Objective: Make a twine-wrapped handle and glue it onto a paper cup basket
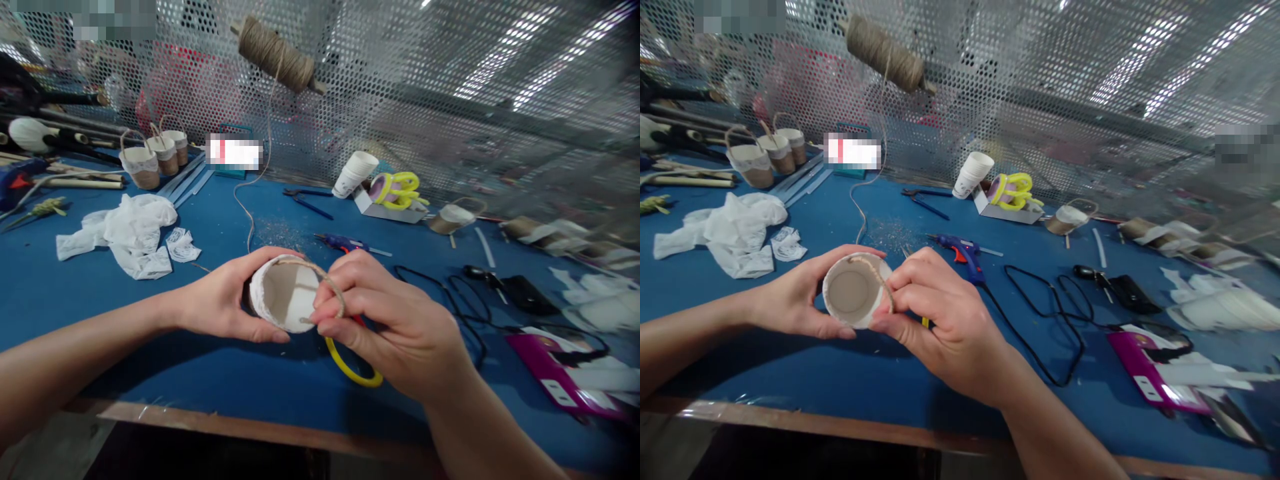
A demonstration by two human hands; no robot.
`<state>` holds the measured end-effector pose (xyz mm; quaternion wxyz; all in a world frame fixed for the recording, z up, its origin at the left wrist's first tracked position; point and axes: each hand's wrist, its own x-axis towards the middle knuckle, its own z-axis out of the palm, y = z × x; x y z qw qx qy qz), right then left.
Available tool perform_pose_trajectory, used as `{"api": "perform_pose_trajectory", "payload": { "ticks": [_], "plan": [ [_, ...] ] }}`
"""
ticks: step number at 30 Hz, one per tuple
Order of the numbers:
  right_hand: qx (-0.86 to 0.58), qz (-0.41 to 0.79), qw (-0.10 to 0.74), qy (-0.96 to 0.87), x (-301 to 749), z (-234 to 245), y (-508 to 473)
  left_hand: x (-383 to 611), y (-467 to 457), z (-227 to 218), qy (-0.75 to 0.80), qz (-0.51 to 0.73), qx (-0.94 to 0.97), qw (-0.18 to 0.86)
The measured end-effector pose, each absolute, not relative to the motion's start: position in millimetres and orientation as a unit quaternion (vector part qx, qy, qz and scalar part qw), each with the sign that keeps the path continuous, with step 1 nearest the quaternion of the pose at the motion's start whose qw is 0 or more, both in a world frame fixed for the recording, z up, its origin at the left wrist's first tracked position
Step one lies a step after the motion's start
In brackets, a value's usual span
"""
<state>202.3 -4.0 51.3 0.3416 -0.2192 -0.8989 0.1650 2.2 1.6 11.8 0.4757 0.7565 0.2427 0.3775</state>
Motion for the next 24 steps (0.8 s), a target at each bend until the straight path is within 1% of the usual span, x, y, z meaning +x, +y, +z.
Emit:
{"api": "perform_pose_trajectory", "payload": {
  "ticks": [12,16,20,24],
  "plan": [
    [-0.241,0.162,0.346,-0.892,199.8,50.4,-6.1,2.0,2.5,8.7,0.249,0.381,0.744,0.490],
    [-0.258,0.154,0.326,-0.896,203.4,48.9,-2.8,0.6,4.3,6.7,0.241,0.381,0.718,0.531],
    [-0.280,0.150,0.290,-0.903,205.8,46.9,-0.6,-1.5,5.7,6.6,0.237,0.361,0.661,0.613],
    [-0.296,0.175,0.261,-0.902,204.2,44.9,-2.0,-1.6,4.8,5.6,0.215,0.345,0.632,0.660]
  ]
}}
